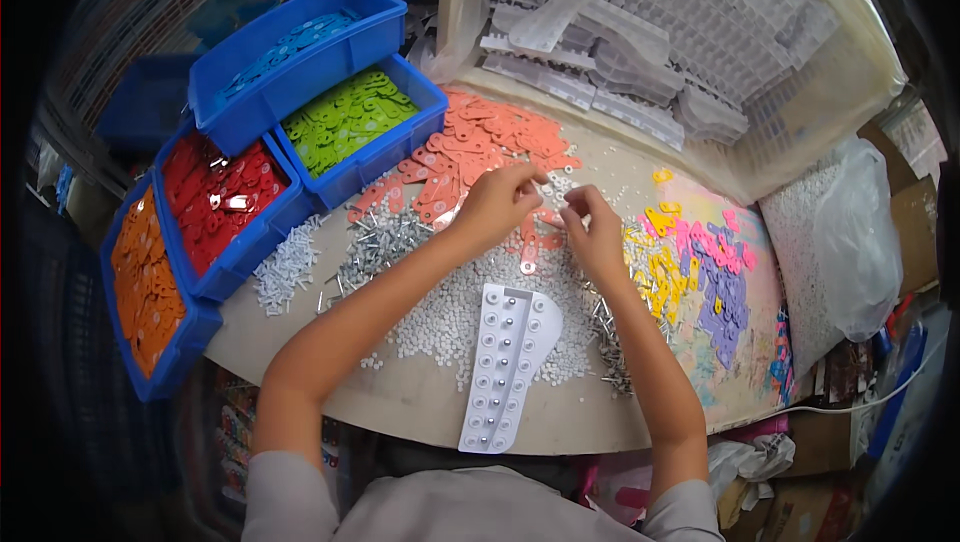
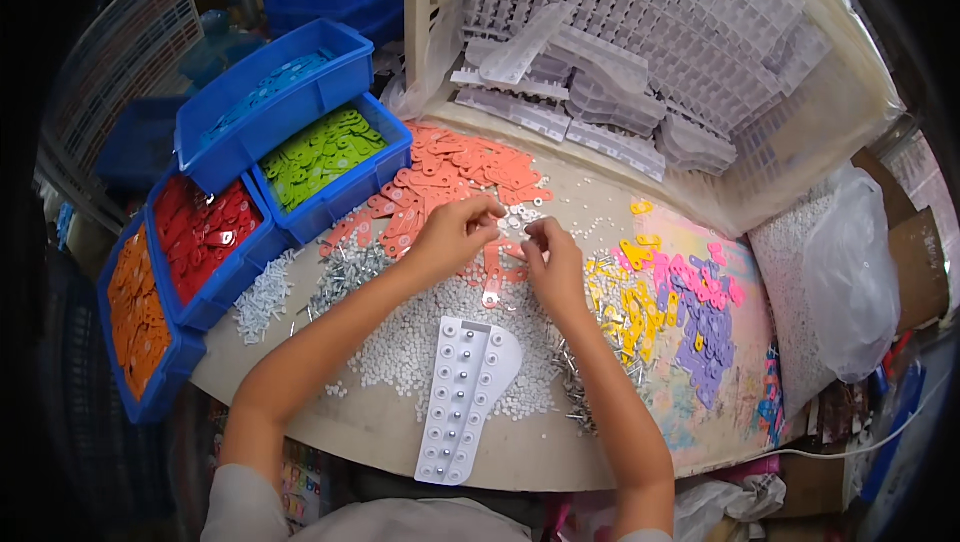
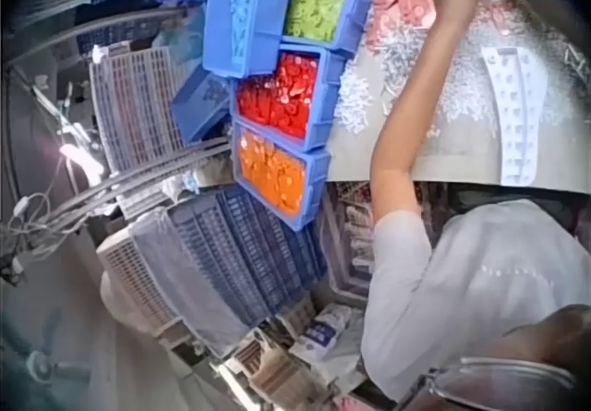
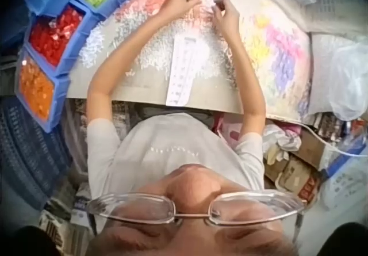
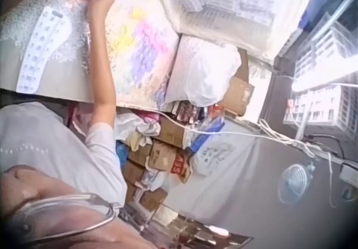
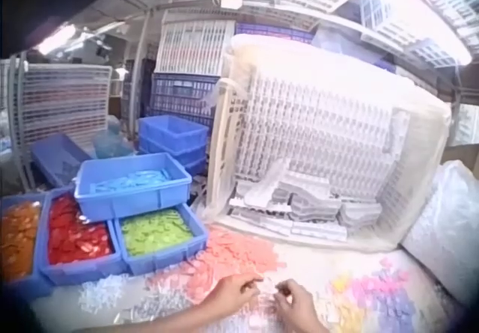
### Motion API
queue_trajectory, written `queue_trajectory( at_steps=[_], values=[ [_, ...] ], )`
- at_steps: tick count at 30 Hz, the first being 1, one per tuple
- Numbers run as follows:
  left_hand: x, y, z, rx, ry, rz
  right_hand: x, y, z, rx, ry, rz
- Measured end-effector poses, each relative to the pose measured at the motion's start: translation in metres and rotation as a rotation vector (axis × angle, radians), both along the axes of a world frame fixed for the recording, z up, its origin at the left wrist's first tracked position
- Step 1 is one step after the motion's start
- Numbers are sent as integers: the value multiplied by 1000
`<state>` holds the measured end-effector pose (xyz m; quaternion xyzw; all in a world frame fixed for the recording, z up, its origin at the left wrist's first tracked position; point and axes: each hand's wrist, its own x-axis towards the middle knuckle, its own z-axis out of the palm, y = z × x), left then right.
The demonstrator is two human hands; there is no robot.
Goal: Assembling a colorful plastic toy xylophone by placing colored bars onto a white base.
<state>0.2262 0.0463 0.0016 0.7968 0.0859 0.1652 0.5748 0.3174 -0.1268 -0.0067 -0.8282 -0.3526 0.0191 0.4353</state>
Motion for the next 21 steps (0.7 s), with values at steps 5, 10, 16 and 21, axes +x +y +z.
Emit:
queue_trajectory(
  at_steps=[5,10,16,21],
  values=[
    [-95,-19,10,177,-17,-152,-72,-55,35,-86,63,219],
    [-137,-34,-7,235,62,-223,-110,-72,27,-154,196,245],
    [-139,-42,-19,268,33,-97,-119,-68,12,-147,132,167],
    [-140,-48,-14,82,201,7,-123,-70,1,-157,52,129]
  ],
)
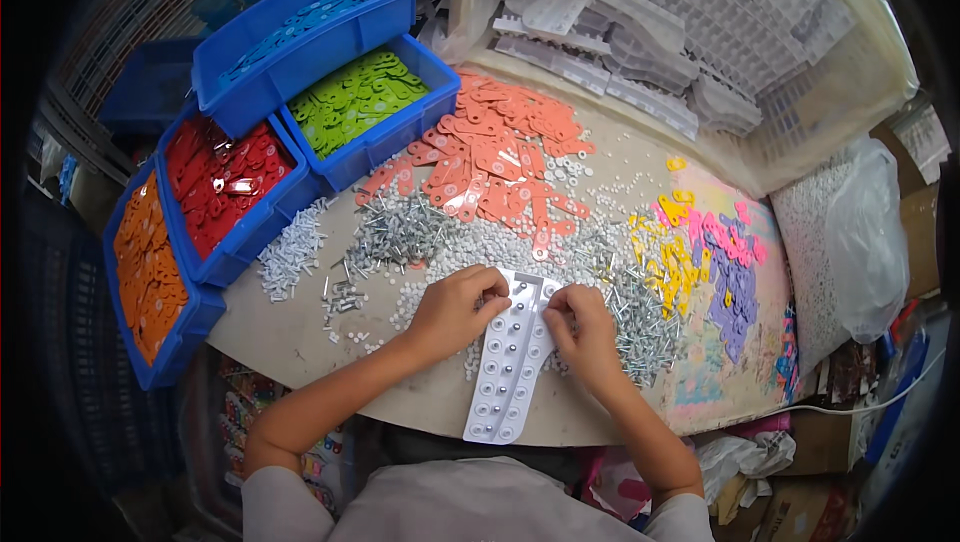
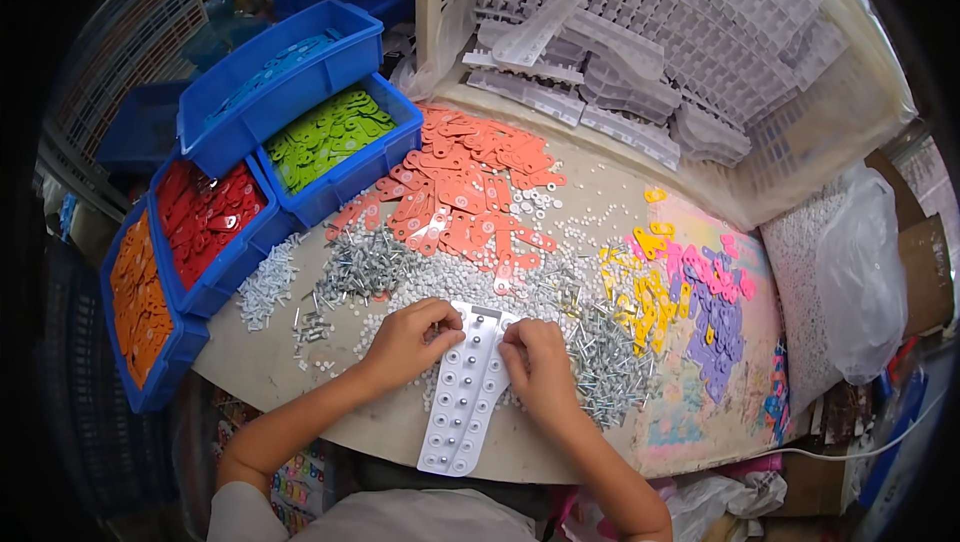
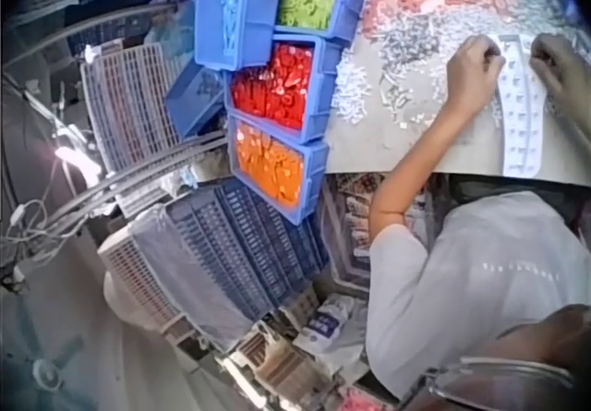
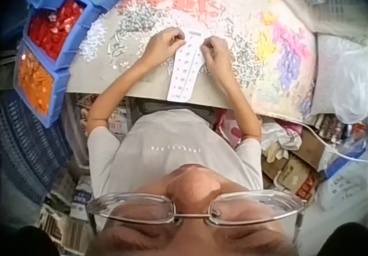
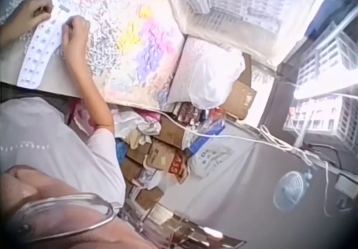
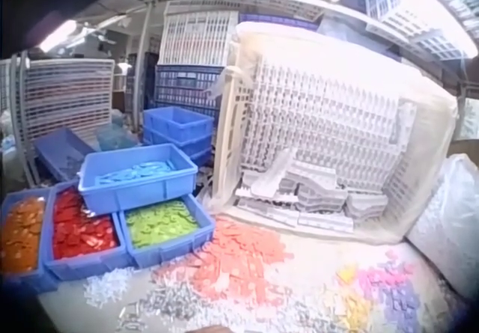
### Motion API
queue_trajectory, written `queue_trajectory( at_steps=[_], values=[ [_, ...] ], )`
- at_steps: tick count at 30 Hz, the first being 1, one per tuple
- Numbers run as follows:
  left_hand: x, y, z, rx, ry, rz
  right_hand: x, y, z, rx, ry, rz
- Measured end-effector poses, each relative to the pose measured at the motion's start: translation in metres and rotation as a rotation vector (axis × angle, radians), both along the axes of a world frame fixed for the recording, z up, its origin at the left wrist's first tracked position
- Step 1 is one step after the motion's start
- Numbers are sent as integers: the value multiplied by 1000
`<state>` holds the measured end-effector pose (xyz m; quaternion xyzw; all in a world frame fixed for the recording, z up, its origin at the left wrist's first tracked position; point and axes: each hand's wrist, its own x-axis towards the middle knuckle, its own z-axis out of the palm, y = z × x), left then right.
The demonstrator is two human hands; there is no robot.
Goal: Assembling a colorful plastic toy xylophone by placing colored bars onto a white base.
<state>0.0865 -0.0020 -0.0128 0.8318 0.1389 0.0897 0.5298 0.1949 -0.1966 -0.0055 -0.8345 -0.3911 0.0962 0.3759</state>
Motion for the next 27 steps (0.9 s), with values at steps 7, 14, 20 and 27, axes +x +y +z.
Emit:
queue_trajectory(
  at_steps=[7,14,20,27],
  values=[
    [0,5,-12,620,-377,-75,-11,3,-10,60,-355,41],
    [99,42,1,441,-418,47,-7,1,-5,28,-322,55],
    [189,64,-35,541,-293,30,-1,2,4,46,-254,121],
    [204,62,-46,529,-182,-17,58,25,15,109,-224,-105]
  ],
)
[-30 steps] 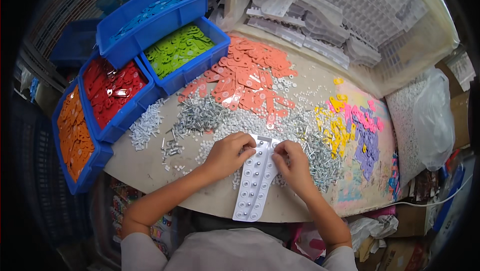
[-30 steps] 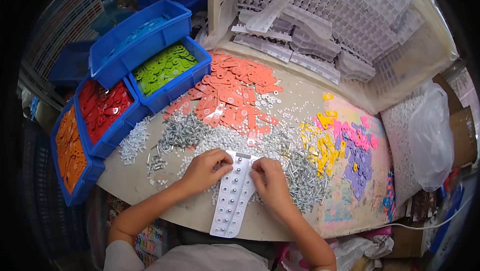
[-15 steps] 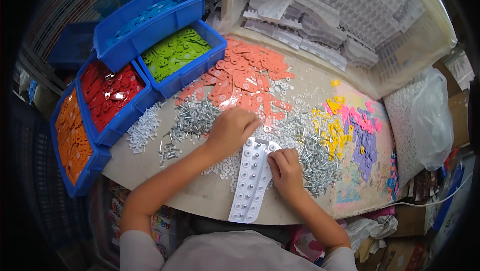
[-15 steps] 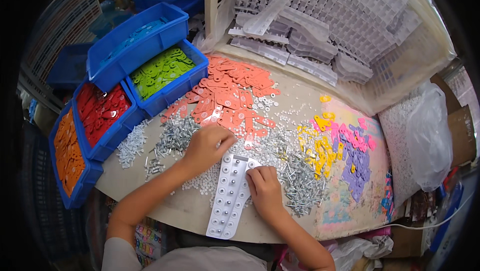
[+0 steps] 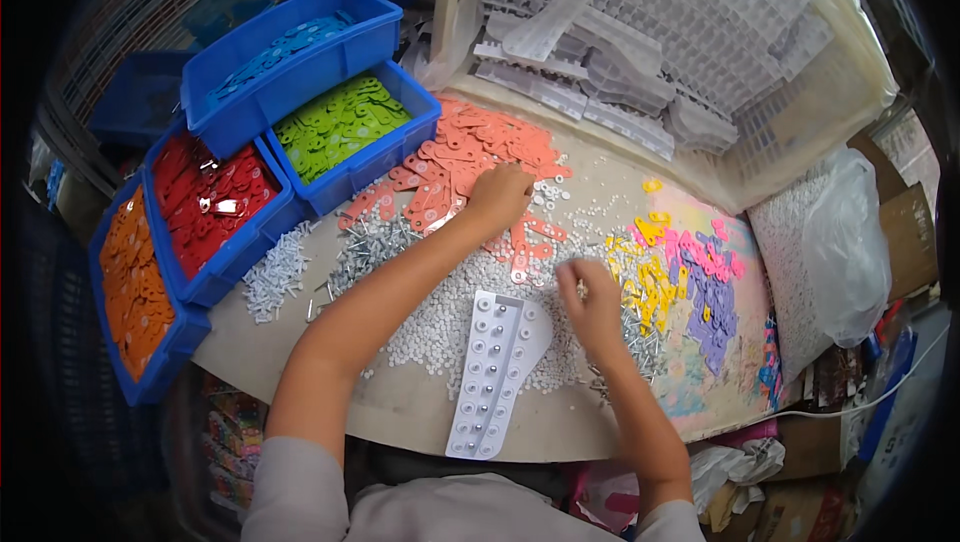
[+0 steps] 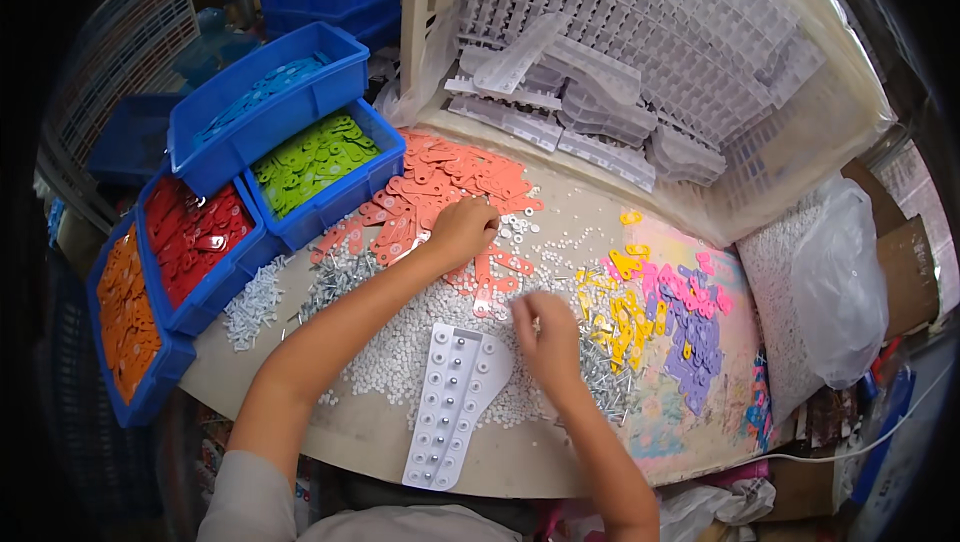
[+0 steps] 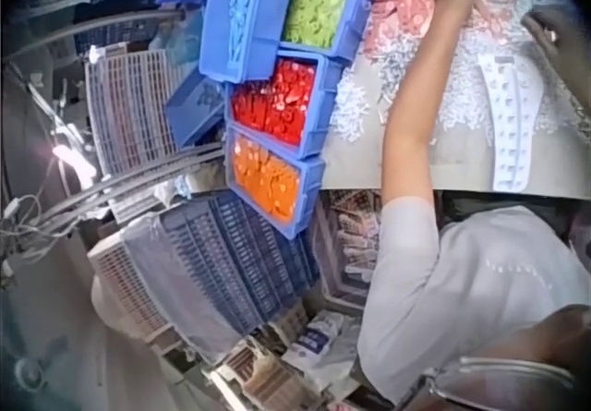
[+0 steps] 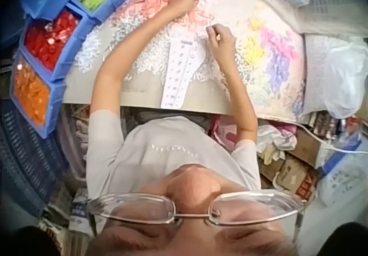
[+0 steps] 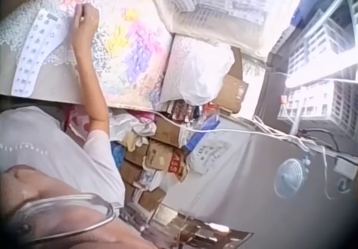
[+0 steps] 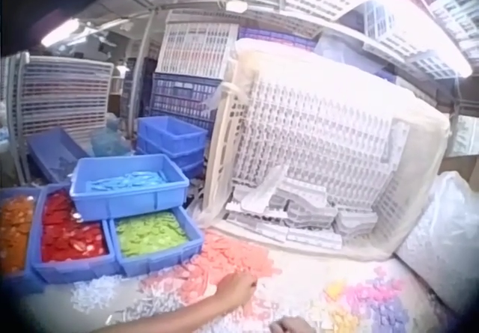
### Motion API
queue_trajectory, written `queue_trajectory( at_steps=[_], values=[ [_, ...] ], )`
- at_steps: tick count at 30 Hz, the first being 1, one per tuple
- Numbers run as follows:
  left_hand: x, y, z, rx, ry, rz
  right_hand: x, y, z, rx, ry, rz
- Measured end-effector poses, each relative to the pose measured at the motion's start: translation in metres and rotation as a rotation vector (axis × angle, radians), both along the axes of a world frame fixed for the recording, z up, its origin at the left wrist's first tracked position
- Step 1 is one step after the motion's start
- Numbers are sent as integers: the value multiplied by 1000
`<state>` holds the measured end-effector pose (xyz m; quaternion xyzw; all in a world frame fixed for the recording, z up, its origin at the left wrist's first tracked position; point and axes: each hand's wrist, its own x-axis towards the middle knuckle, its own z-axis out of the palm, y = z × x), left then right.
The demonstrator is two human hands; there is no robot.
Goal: Assembling a colorful plastic toy xylophone by placing colored bars onto a white base.
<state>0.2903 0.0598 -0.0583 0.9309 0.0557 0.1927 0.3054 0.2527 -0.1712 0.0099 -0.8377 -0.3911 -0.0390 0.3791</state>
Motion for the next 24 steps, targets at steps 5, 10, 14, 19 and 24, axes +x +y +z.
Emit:
queue_trajectory(
  at_steps=[5,10,14,19,24],
  values=[
    [-12,-6,6,26,-108,36,92,42,-26,-13,17,-135],
    [-68,-20,49,-355,19,39,114,67,-49,-263,69,-169],
    [-126,-32,61,-400,-32,-138,120,63,-57,-258,-186,-138],
    [-182,-37,59,-373,117,-280,66,46,-22,57,151,-52],
    [-208,-43,51,-342,100,-254,-20,-12,15,11,281,131]
  ],
)
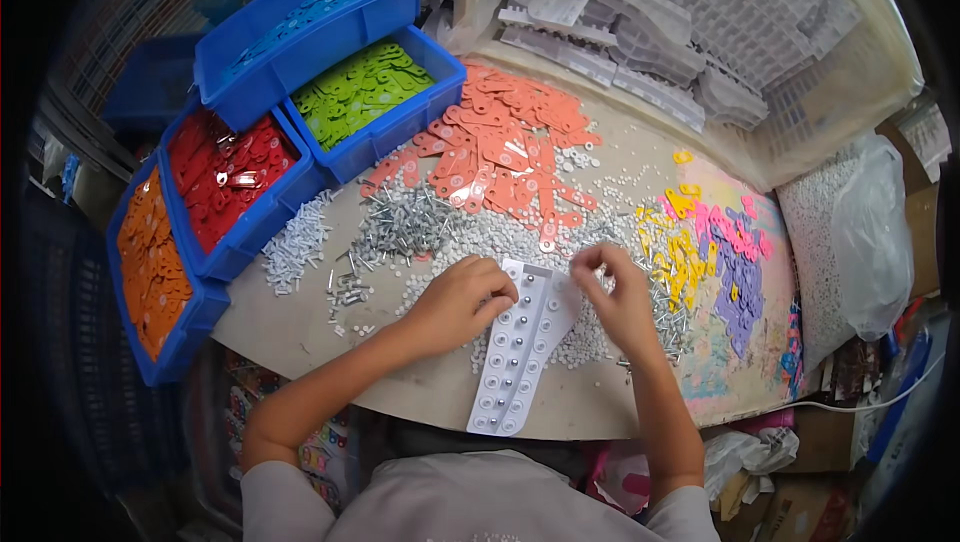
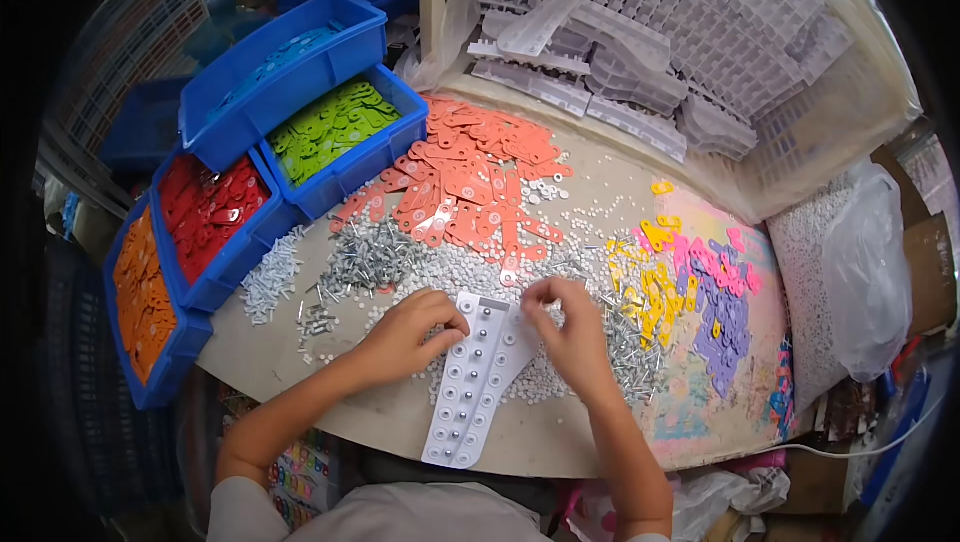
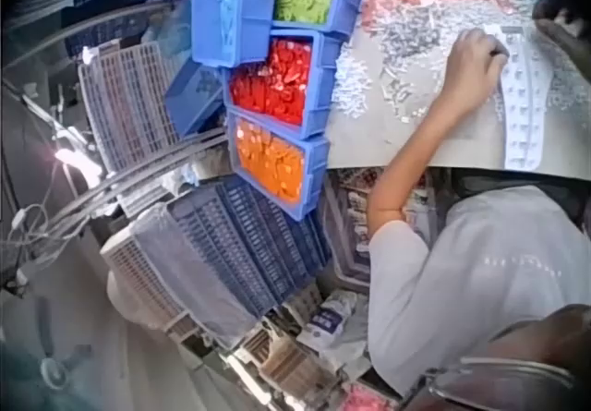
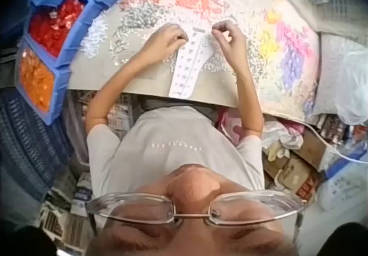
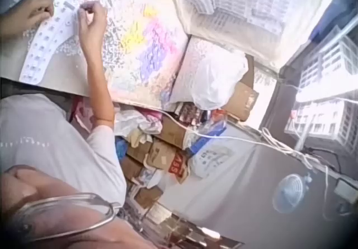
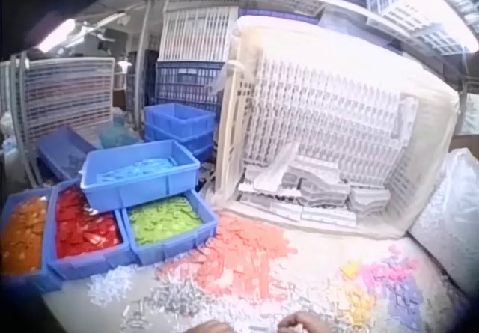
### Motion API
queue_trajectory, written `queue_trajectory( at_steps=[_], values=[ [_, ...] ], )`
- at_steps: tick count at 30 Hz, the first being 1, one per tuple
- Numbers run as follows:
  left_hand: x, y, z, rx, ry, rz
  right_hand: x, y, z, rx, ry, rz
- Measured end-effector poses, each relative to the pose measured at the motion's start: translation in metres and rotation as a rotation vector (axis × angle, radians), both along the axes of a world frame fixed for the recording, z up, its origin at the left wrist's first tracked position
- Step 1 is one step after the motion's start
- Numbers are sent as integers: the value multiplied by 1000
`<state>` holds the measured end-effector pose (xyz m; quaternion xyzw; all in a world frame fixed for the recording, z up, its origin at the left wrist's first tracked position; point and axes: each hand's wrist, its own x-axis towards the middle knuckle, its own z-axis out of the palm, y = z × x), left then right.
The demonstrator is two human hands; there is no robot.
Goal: Assembling a colorful plastic toy xylophone by placing colored bars onto a white base.
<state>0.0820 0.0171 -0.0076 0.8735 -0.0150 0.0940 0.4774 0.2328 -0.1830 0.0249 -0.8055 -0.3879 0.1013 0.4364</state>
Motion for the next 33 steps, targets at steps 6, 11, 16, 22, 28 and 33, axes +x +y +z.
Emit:
queue_trajectory(
  at_steps=[6,11,16,22,28,33],
  values=[
    [-15,-11,-3,32,24,6,-51,-26,-9,-94,181,31],
    [-16,-18,-2,32,-11,87,-56,-22,-16,-101,118,12],
    [-17,-20,-3,35,-24,119,-64,-18,-19,-84,212,-127],
    [-21,-21,-17,312,-316,109,-69,-21,-37,-55,-241,-29],
    [-18,-16,-21,-13,-178,90,-74,-18,-40,-23,-321,-78],
    [-15,-18,-31,-241,-40,79,-64,-22,-25,-45,-266,-25]
  ],
)
